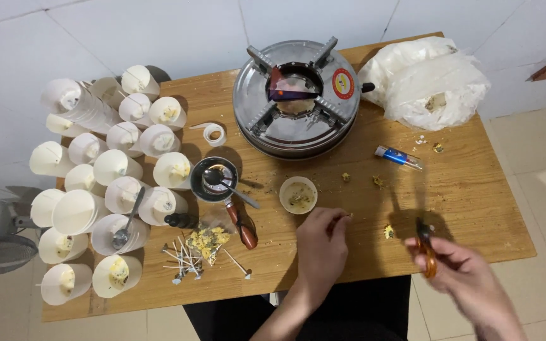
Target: Melting solid wax in a small ladle over a portable gas stove and trimming materials with scissors for candle making.
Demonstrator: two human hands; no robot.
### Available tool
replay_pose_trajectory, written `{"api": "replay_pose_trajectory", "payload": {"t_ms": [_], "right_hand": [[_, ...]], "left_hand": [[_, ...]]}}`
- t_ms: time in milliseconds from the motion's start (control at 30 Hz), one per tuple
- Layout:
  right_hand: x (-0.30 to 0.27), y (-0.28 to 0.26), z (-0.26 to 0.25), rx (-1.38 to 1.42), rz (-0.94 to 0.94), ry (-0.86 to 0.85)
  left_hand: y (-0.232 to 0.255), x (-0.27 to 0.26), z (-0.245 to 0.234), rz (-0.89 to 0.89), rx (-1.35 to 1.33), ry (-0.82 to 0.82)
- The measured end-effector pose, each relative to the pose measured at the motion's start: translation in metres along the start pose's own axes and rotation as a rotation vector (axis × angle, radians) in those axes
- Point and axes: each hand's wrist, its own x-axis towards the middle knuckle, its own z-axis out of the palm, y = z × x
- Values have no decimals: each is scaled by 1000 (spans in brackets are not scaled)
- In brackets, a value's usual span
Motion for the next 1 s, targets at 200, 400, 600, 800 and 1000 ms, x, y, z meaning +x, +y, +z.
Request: {"api": "replay_pose_trajectory", "payload": {"t_ms": [200, 400, 600, 800, 1000], "right_hand": [[2, 56, 29, 63, -313, -343], [-21, 33, 81, 129, -127, -511], [-11, 39, 110, 196, -192, -679], [-13, 24, 117, 108, -156, -644], [-6, 30, 122, 26, -74, -547]], "left_hand": [[25, -9, -25, -513, -647, -72], [17, -12, -41, -459, -748, 86], [-2, -8, -49, -400, -643, 259], [-1, -6, -59, -361, -512, 313], [-10, -2, -60, -314, -387, 315]]}}
